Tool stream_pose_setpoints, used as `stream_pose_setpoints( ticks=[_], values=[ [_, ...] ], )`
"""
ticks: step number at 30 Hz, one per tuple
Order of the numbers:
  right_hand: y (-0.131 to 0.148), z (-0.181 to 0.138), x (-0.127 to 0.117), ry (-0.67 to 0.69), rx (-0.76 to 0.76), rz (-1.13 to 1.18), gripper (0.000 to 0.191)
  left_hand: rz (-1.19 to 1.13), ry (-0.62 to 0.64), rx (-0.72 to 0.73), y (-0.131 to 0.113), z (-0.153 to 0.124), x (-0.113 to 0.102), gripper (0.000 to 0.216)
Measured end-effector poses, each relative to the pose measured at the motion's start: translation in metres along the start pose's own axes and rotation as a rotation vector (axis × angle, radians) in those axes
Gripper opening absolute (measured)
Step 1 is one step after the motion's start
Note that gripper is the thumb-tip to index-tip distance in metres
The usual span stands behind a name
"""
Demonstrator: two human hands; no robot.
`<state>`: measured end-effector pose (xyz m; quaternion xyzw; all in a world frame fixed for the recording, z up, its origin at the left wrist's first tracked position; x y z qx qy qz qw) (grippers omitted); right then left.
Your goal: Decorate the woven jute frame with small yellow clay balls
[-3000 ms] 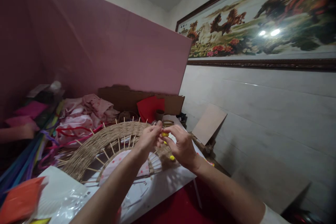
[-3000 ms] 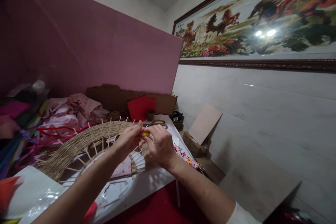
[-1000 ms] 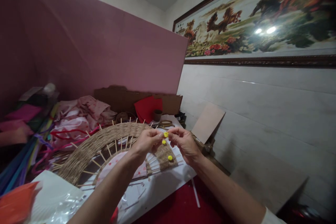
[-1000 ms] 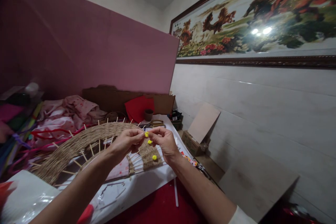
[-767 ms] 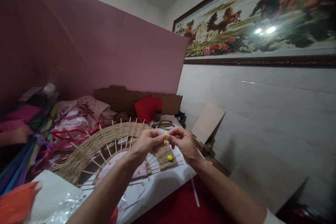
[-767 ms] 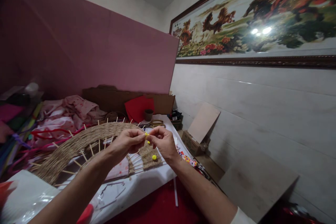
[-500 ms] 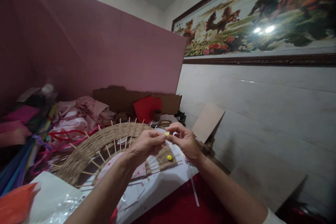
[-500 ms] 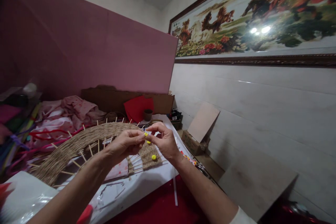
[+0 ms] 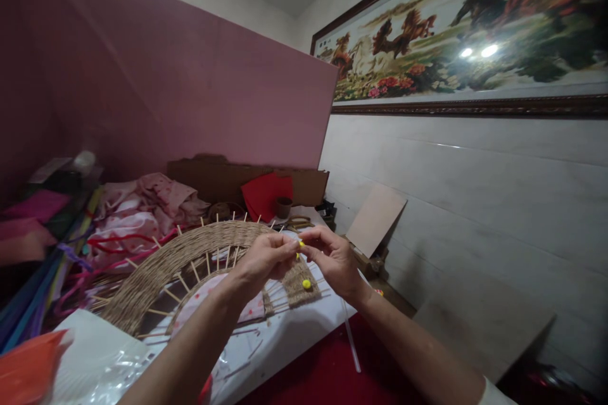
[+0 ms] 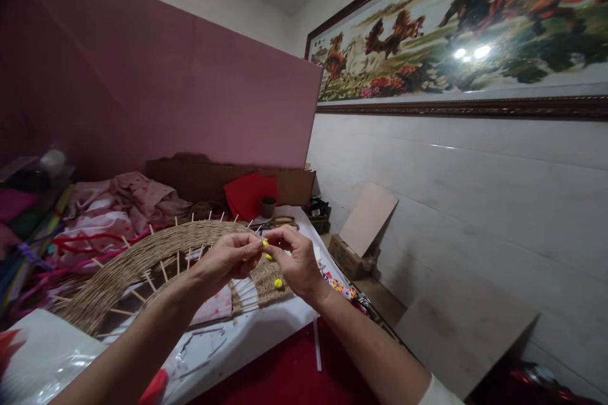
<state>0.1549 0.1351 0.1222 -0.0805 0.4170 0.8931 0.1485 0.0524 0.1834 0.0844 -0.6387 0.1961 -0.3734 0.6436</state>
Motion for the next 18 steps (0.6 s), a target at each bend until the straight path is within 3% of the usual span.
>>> stream_pose_setpoints(
  ticks=[5,18],
  values=[
    [0.010,-0.001,0.000,0.045,-0.091,-0.197,0.005,0.012,-0.009,-0.003,0.002,0.001,-0.003,0.035],
    [0.011,-0.003,-0.003,0.005,-0.099,-0.275,0.007,0.026,0.000,-0.066,0.007,0.001,-0.002,0.036]
  ],
)
Point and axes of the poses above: each hand's wrist, its own z-axis towards the middle knuckle, its own x-axis out of the palm, y = z × x, the point moved 7 cm from there along z, towards the middle knuckle, and after that the axes turned 2 degrees about y, right-handed, at the moved point
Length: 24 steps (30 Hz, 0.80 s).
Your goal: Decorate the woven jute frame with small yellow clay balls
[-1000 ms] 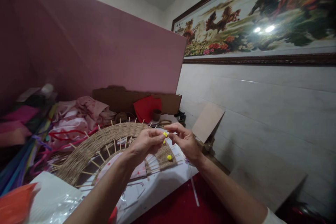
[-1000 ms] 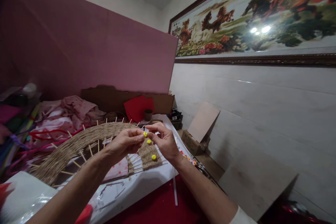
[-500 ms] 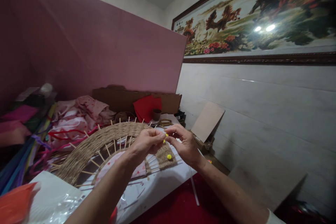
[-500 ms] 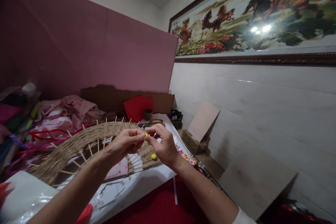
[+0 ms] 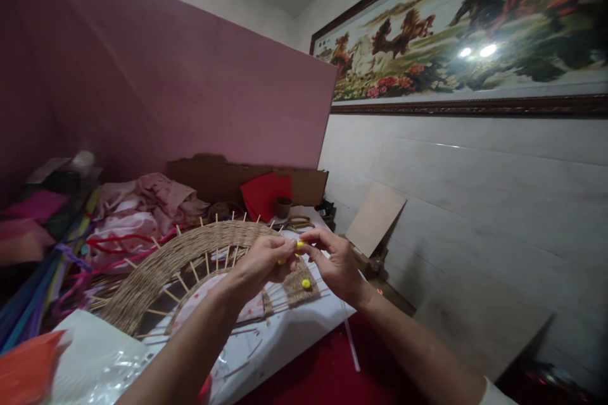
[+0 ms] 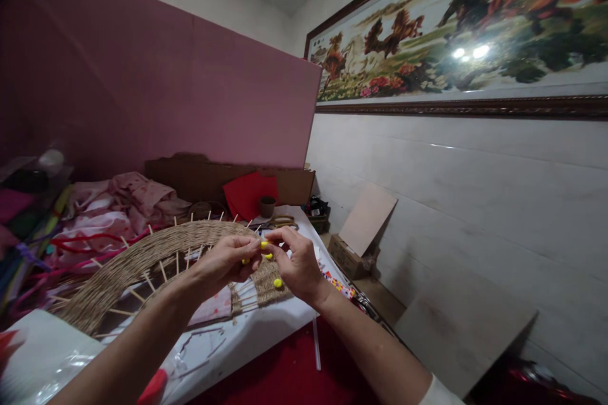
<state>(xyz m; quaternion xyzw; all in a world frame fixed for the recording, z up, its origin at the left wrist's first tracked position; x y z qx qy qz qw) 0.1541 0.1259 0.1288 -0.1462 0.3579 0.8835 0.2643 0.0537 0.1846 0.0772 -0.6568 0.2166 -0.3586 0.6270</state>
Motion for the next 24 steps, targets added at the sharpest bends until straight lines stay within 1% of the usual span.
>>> stream_pose_setpoints(
  ticks=[4,10,15,18,20,22,24],
  values=[
    [0.002,0.000,-0.001,0.001,-0.031,0.006,0.008,0.003,-0.004,-0.006,0.002,0.001,-0.003,0.032],
    [-0.002,0.001,-0.001,0.018,-0.012,0.078,0.010,-0.002,-0.031,-0.026,0.001,-0.001,-0.002,0.029],
    [-0.004,0.001,0.002,0.075,-0.008,0.079,0.007,-0.006,-0.033,0.013,-0.002,-0.002,-0.002,0.024],
    [-0.003,0.001,0.004,0.096,-0.002,0.062,0.009,0.025,-0.041,0.023,-0.003,-0.003,-0.001,0.022],
    [-0.001,0.001,0.005,0.108,-0.006,0.043,0.005,0.045,-0.073,0.003,-0.003,-0.003,-0.001,0.018],
    [-0.001,0.000,0.008,0.132,0.019,0.065,0.006,0.086,-0.134,-0.020,-0.004,-0.003,-0.003,0.016],
    [-0.007,0.000,0.011,0.144,0.102,0.197,0.006,0.133,-0.180,-0.022,-0.006,-0.003,-0.005,0.018]
  ],
)
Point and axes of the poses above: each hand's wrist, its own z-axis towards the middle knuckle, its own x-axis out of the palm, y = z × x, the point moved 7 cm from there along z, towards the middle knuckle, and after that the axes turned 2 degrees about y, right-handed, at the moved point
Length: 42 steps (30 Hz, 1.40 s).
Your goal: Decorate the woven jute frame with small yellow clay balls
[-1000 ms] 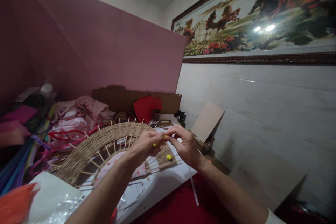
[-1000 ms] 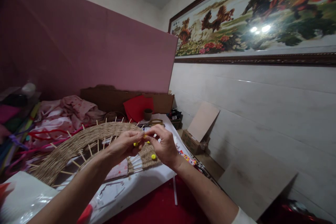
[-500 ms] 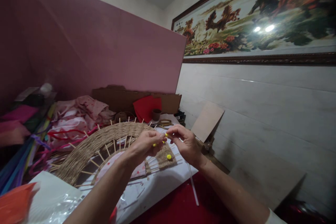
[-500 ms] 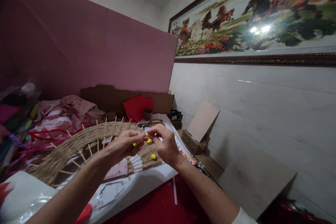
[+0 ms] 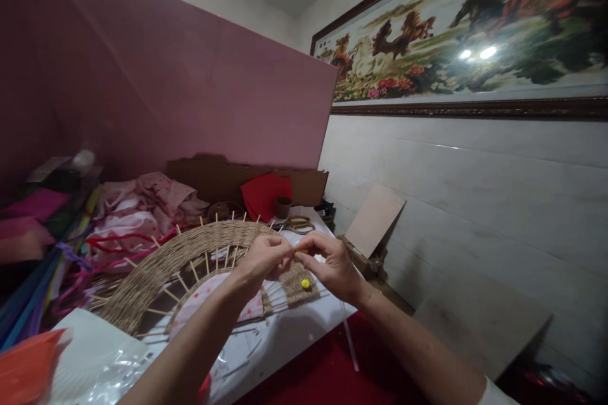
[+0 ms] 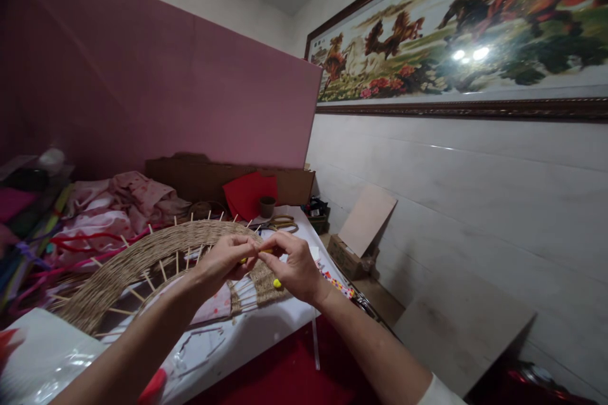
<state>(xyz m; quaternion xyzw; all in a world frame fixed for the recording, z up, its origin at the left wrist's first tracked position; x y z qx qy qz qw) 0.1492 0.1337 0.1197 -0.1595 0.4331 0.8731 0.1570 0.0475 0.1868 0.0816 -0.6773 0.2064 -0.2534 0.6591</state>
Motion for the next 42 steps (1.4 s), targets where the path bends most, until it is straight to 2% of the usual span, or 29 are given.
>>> stream_pose_setpoints(
  ticks=[4,7,9,12,18,21,26,33,37,42],
  values=[
    [-0.018,0.001,-0.002,-0.055,0.177,0.460,0.011,-0.006,-0.079,0.020,0.000,0.003,-0.010,0.015],
    [-0.026,0.002,-0.004,-0.090,0.239,0.618,0.014,-0.110,-0.089,-0.002,0.005,0.005,-0.016,0.017],
    [-0.031,0.001,-0.004,-0.105,0.280,0.628,0.018,-0.187,-0.058,0.017,0.006,0.006,-0.016,0.022],
    [-0.035,-0.002,-0.004,-0.133,0.311,0.618,0.020,-0.278,-0.022,0.051,0.006,0.007,-0.015,0.011],
    [-0.042,-0.005,-0.001,-0.162,0.339,0.673,0.020,-0.453,-0.007,-0.049,0.017,0.010,-0.016,0.007],
    [-0.043,-0.006,0.000,-0.167,0.354,0.687,0.020,-0.510,0.027,-0.029,0.016,0.012,-0.013,0.007],
    [-0.044,-0.007,0.000,-0.170,0.380,0.715,0.019,-0.542,0.000,0.008,0.013,0.013,-0.013,0.004],
    [-0.046,-0.007,0.000,-0.191,0.412,0.767,0.021,-0.490,-0.059,0.063,0.009,0.012,-0.017,0.019],
    [-0.044,-0.007,0.000,-0.188,0.406,0.777,0.022,-0.484,-0.054,0.031,0.009,0.010,-0.016,0.019],
    [-0.045,-0.007,0.002,-0.166,0.372,0.764,0.021,-0.515,-0.062,-0.011,0.010,0.008,-0.016,0.007]
  ],
)
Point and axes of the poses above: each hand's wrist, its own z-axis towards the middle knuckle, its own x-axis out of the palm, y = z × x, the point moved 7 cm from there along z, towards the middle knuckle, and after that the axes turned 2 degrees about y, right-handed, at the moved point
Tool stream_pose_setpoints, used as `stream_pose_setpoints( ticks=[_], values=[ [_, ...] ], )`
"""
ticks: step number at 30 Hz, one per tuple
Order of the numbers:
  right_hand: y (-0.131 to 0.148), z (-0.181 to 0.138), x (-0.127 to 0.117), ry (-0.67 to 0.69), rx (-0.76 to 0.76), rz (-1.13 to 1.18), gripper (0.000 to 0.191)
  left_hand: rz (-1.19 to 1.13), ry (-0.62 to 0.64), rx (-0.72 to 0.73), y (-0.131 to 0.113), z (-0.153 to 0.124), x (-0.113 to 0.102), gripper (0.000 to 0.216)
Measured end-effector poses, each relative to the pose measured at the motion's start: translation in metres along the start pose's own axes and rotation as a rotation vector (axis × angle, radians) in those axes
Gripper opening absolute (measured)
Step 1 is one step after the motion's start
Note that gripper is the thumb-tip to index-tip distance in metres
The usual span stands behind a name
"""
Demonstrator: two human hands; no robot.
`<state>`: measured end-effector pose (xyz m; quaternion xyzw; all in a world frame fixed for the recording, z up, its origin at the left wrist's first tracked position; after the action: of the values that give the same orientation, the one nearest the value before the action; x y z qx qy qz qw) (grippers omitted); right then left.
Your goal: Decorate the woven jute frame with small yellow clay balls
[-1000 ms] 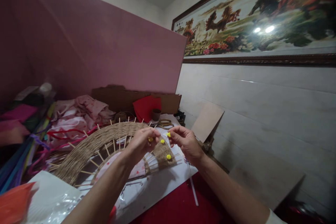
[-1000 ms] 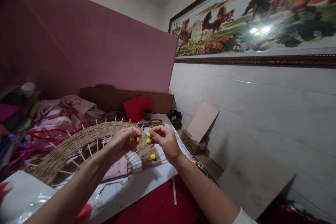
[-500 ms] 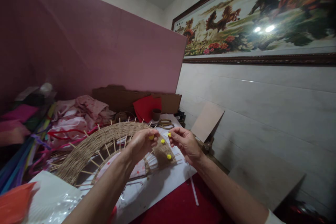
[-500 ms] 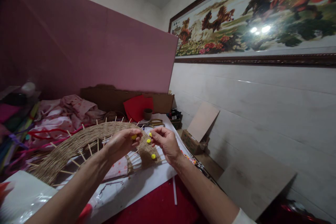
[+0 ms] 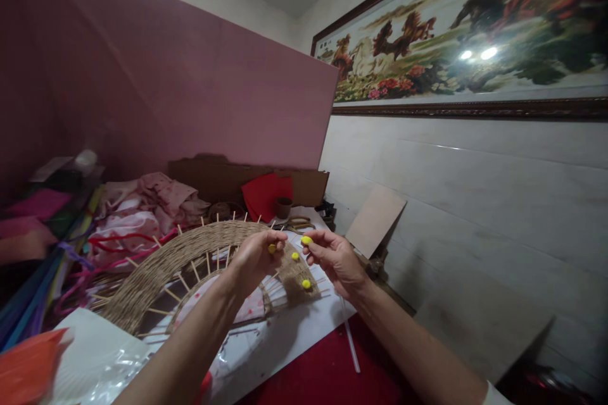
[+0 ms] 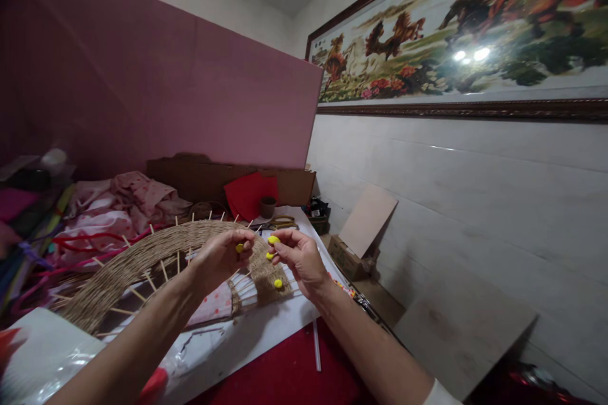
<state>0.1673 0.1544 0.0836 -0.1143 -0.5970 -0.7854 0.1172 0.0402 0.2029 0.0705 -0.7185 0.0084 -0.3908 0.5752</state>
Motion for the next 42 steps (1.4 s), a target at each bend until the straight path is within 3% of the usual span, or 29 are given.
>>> stream_pose_setpoints(
  ticks=[8,15,19,24,29,36,39,42],
  values=[
    [0.002,0.000,0.009,0.028,-0.045,-0.138,0.019,0.202,0.067,0.016,0.001,-0.005,0.013,0.016],
    [0.020,-0.004,0.015,-0.070,-0.264,-0.481,0.013,0.280,0.184,0.064,-0.001,-0.011,0.027,0.027],
    [0.026,-0.006,0.018,-0.060,-0.348,-0.631,0.010,0.355,0.271,0.064,0.001,-0.011,0.028,0.035],
    [0.024,-0.007,0.021,0.009,-0.311,-0.573,0.012,0.281,0.276,0.061,0.001,-0.009,0.026,0.028],
    [0.026,-0.008,0.004,-0.113,-0.277,-0.434,0.016,0.190,0.136,0.083,-0.003,-0.006,0.017,0.034],
    [0.024,-0.008,-0.016,-0.138,-0.216,-0.372,0.016,0.141,0.129,0.058,-0.001,-0.004,0.015,0.028],
    [0.026,-0.005,-0.042,-0.205,-0.213,-0.510,0.015,0.133,0.086,0.047,-0.001,-0.003,0.011,0.030],
    [0.021,-0.001,-0.077,-0.203,-0.088,-0.885,0.021,0.143,0.029,0.042,-0.001,0.000,0.001,0.034]
  ],
)
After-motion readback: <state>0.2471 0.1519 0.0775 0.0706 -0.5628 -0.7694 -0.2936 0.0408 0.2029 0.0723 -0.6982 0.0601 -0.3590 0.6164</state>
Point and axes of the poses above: each hand's wrist, its own z-axis towards the middle knuckle, its own x-axis out of the palm, y = z × x, the point moved 7 cm from there along z, towards the middle knuckle, and after that the axes turned 2 degrees about y, right-handed, at the moved point
